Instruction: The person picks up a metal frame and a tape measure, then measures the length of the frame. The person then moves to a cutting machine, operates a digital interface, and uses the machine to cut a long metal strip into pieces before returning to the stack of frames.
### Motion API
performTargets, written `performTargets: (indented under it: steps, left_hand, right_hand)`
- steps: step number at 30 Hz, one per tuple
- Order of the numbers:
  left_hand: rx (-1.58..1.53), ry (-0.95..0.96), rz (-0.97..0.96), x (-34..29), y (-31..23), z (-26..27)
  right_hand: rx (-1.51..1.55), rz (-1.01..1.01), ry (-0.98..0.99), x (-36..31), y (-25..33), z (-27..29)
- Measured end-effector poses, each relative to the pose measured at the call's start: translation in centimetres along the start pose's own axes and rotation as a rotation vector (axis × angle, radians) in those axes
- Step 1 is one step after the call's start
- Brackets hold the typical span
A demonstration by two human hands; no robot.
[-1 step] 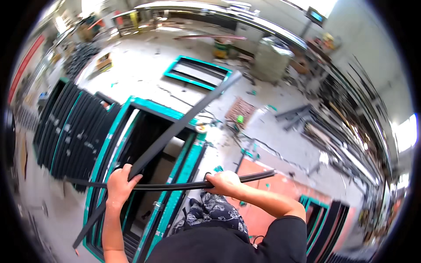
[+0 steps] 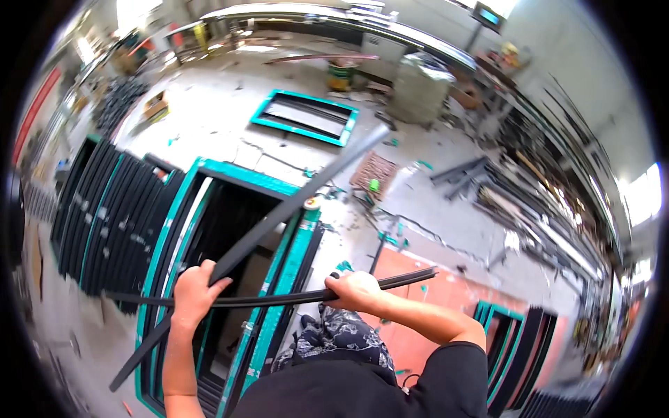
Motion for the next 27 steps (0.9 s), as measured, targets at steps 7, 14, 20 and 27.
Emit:
performTargets:
  steps: [7, 14, 20, 27]
  left_hand:
    - [-0.022, 0.701, -0.410, 5.4, -15.8, -12.5]
    - [-0.226, 1.386, -0.223, 11.0, -28.0, -22.2]
    - [-0.346, 1.648, -0.123, 19.2, -40.9, -29.5]
    - [-0.413, 1.816, -0.143, 23.5, -55.8, -32.9]
  right_hand:
    - [0.094, 0.038, -0.265, -12.0, -8.7, -4.2]
    - [0.023, -0.015, -0.611, -19.5, -18.8, -2.7]
    - [-0.047, 0.004, -0.813, -24.0, -34.4, 1.1]
    - [-0.047, -0.024, -0.955, -29.0, -47.1, 6.3]
Point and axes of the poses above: each hand's wrist, its own x-axis towards the middle knuckle, its own z-axis out of the back of the hand, y = z × x, the point moved 8 cm from there along x, towards the middle knuckle, and after that the axes turned 5 degrees about -z, right-handed, at the moved point
